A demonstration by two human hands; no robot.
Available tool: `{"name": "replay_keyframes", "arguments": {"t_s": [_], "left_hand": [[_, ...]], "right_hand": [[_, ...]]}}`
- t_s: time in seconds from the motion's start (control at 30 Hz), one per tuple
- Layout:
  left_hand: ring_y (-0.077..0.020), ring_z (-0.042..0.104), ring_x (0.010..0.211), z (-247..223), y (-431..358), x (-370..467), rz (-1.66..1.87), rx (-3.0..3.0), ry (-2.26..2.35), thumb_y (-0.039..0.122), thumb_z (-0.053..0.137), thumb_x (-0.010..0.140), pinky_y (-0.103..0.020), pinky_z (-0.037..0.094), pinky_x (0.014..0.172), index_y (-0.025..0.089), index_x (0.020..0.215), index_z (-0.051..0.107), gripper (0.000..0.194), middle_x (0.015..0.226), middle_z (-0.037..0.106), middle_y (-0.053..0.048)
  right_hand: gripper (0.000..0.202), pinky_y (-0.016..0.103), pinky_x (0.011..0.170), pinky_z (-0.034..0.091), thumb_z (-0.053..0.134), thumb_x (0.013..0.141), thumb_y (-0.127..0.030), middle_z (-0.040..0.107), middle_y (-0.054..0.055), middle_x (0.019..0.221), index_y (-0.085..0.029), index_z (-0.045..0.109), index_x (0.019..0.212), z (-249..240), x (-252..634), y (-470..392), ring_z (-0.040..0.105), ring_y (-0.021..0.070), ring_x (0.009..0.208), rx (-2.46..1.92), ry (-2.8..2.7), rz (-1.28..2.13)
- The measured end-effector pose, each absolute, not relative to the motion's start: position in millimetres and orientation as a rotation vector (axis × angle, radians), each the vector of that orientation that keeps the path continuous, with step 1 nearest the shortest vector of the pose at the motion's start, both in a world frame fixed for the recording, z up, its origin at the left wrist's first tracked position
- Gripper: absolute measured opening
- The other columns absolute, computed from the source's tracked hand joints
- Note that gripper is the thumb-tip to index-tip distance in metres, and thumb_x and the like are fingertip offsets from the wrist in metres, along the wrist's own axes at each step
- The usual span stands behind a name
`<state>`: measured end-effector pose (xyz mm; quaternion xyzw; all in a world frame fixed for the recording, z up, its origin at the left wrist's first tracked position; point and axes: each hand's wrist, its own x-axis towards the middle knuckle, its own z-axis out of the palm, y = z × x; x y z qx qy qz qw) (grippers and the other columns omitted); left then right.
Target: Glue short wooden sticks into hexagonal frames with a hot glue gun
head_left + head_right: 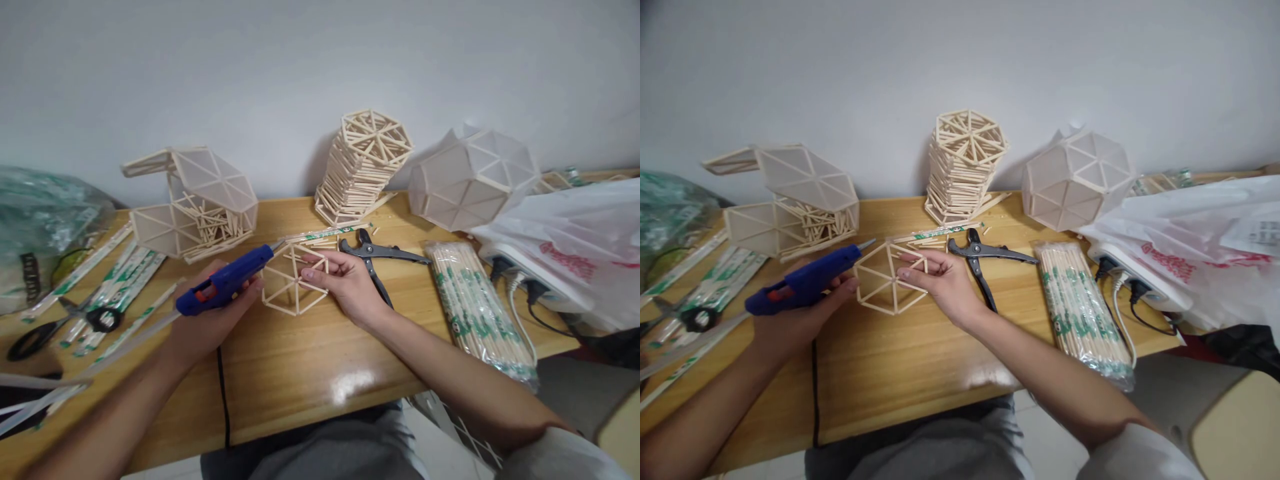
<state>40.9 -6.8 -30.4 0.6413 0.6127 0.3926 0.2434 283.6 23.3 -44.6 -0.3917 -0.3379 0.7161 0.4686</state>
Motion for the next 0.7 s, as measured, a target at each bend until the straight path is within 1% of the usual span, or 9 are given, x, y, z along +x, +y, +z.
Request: {"name": "replay_keyframes", "arguments": {"t_s": [0.07, 0.2, 0.27, 0.33, 0.4, 0.47, 0.6, 0.7], "left_hand": [[-0.0127, 0.070, 0.068, -29.3, -6.9, 41.9, 1.083, 1.718, 1.668, 0.046, 0.083, 0.087, -0.023, 0.058, 0.066, 0.026, 0.084, 0.068, 0.025, 0.077, 0.074, 0.005], [-0.0143, 0.070, 0.066, -27.5, -6.7, 43.9, 1.104, 1.687, 1.685, 0.047, 0.083, 0.085, -0.025, 0.059, 0.063, 0.026, 0.082, 0.068, 0.027, 0.075, 0.073, 0.004], [-0.0146, 0.070, 0.067, -28.1, -6.6, 43.9, 1.123, 1.698, 1.688, 0.048, 0.083, 0.085, -0.025, 0.059, 0.065, 0.026, 0.082, 0.068, 0.027, 0.075, 0.073, 0.004], [-0.0145, 0.070, 0.068, -28.7, -6.6, 43.3, 1.149, 1.713, 1.684, 0.047, 0.083, 0.086, -0.026, 0.060, 0.067, 0.026, 0.083, 0.069, 0.026, 0.076, 0.073, 0.004], [-0.0144, 0.070, 0.069, -28.4, -6.9, 42.7, 1.147, 1.718, 1.682, 0.047, 0.082, 0.087, -0.026, 0.060, 0.068, 0.025, 0.083, 0.069, 0.025, 0.077, 0.074, 0.004], [-0.0146, 0.070, 0.069, -27.3, -7.3, 42.5, 1.110, 1.712, 1.689, 0.048, 0.082, 0.087, -0.026, 0.059, 0.067, 0.025, 0.084, 0.069, 0.026, 0.077, 0.074, 0.004], [-0.0161, 0.070, 0.068, -25.5, -7.9, 42.3, 1.044, 1.759, 1.758, 0.051, 0.080, 0.087, -0.028, 0.058, 0.066, 0.026, 0.086, 0.070, 0.027, 0.077, 0.075, 0.003], [-0.0179, 0.070, 0.064, -25.7, -8.4, 39.5, 1.012, 1.841, 1.822, 0.056, 0.077, 0.087, -0.031, 0.055, 0.063, 0.027, 0.085, 0.072, 0.030, 0.072, 0.073, 0.003]], "right_hand": [[0.040, 0.041, 0.094, 0.068, 0.104, 0.065, -0.034, 0.084, -0.001, 0.087, -0.024, 0.085, 0.098, -44.2, 284.0, 24.0, 0.080, 0.0178, 0.083, -0.971, -0.805, 1.785], [0.045, 0.037, 0.099, 0.065, 0.104, 0.065, -0.030, 0.084, 0.000, 0.093, -0.022, 0.084, 0.105, -42.0, 285.7, 26.4, 0.080, 0.0174, 0.090, -0.950, -0.713, 1.927], [0.042, 0.032, 0.098, 0.064, 0.104, 0.065, -0.030, 0.084, 0.002, 0.096, -0.020, 0.084, 0.101, -40.8, 286.7, 27.5, 0.080, 0.0166, 0.092, -0.924, -0.695, 1.996], [0.037, 0.027, 0.092, 0.064, 0.104, 0.064, -0.029, 0.084, 0.003, 0.097, -0.019, 0.085, 0.094, -40.0, 287.2, 27.9, 0.080, 0.0153, 0.090, -0.915, -0.724, 2.013], [0.032, 0.025, 0.087, 0.064, 0.103, 0.065, -0.030, 0.084, 0.002, 0.094, -0.020, 0.085, 0.089, -40.1, 287.2, 27.7, 0.079, 0.0142, 0.087, -0.918, -0.778, 1.995], [0.029, 0.026, 0.087, 0.065, 0.102, 0.068, -0.031, 0.083, 0.001, 0.092, -0.021, 0.084, 0.088, -40.6, 286.8, 27.0, 0.078, 0.0140, 0.085, -0.915, -0.812, 1.975], [0.029, 0.034, 0.089, 0.067, 0.101, 0.070, -0.036, 0.082, 0.000, 0.089, -0.022, 0.082, 0.088, -41.0, 285.9, 25.3, 0.079, 0.0167, 0.085, -0.908, -0.854, 1.938], [0.031, 0.037, 0.088, 0.069, 0.101, 0.070, -0.040, 0.082, 0.000, 0.087, -0.022, 0.082, 0.088, -40.0, 285.7, 25.3, 0.079, 0.0176, 0.083, -0.929, -0.910, 1.878]]}}
